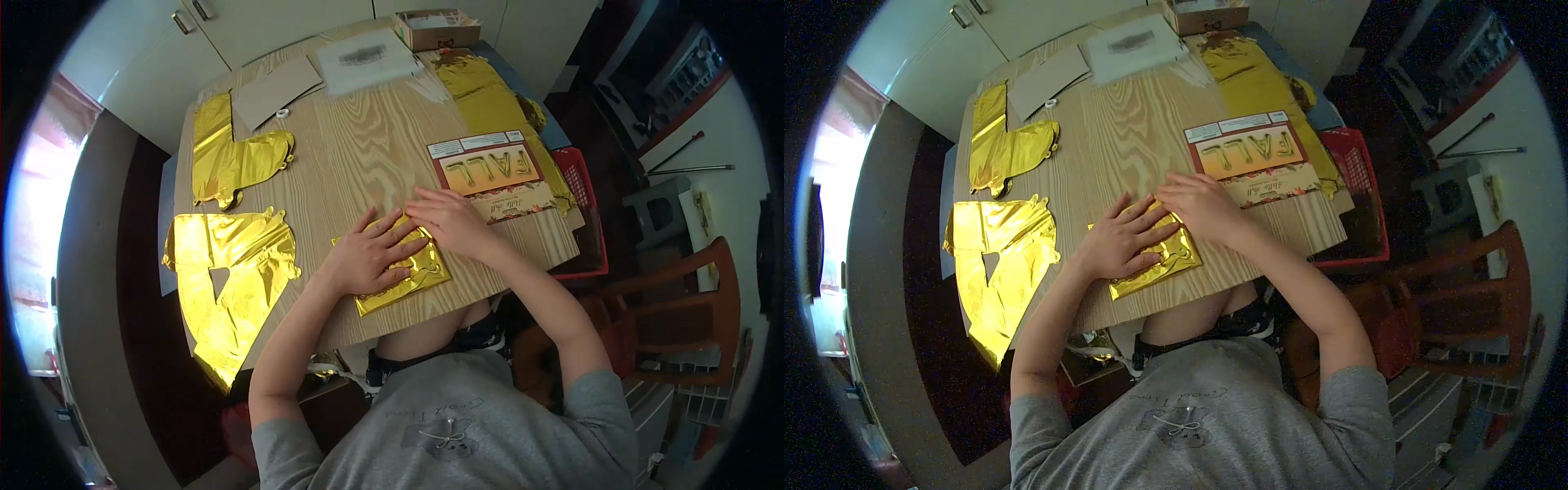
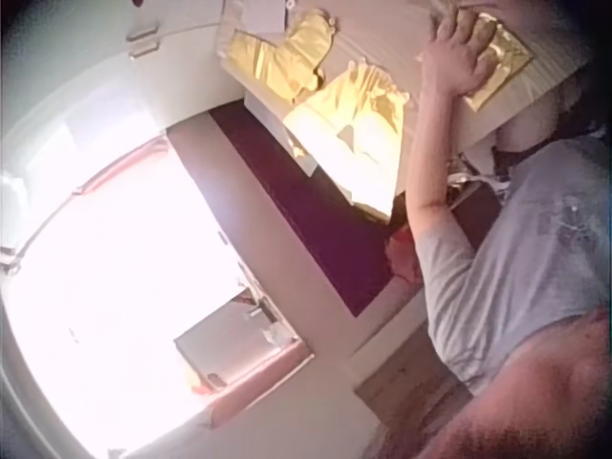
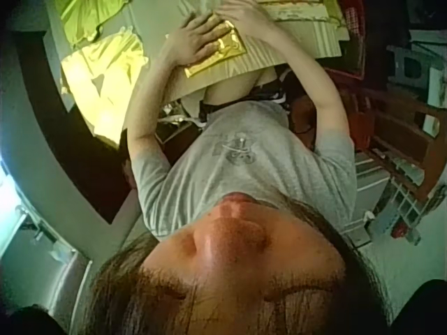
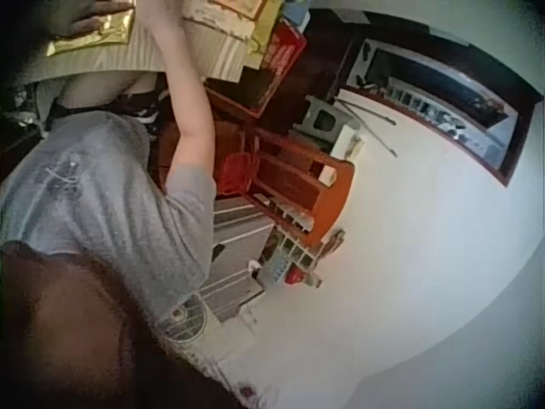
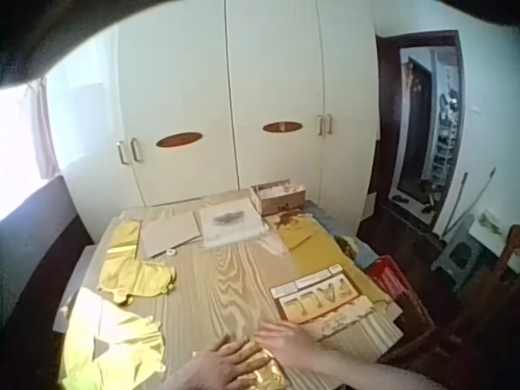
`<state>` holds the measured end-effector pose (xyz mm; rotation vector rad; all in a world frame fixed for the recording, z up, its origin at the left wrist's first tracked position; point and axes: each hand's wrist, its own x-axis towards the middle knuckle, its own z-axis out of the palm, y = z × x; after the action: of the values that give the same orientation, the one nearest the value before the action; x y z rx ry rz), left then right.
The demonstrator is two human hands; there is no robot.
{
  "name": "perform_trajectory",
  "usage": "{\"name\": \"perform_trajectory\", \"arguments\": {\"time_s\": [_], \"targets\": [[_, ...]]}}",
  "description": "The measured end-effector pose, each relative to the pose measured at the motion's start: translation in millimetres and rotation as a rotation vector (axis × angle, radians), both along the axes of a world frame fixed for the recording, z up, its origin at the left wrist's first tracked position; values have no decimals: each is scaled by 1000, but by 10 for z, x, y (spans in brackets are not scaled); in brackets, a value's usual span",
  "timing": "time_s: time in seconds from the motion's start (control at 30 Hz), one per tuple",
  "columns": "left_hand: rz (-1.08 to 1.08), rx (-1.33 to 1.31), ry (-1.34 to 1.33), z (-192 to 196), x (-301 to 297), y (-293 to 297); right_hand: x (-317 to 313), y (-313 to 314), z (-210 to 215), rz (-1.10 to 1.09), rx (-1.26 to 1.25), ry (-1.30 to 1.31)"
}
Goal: Fold and organize gold foil packaging sheets on a table.
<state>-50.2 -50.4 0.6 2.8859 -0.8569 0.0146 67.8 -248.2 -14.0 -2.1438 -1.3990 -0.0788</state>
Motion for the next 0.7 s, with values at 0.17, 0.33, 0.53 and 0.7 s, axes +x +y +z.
{"name": "perform_trajectory", "arguments": {"time_s": [0.17,0.33,0.53,0.7], "targets": [[15,-13,-40,-13,-20,5,94,-5,-90,16,-82,6],[19,-14,-59,-25,-32,3,95,-21,-79,23,-118,-54],[127,-64,-16,-33,-129,29,96,-22,-57,31,-168,-69],[172,-80,-15,-55,-261,96,34,13,52,15,-209,-50]]}}
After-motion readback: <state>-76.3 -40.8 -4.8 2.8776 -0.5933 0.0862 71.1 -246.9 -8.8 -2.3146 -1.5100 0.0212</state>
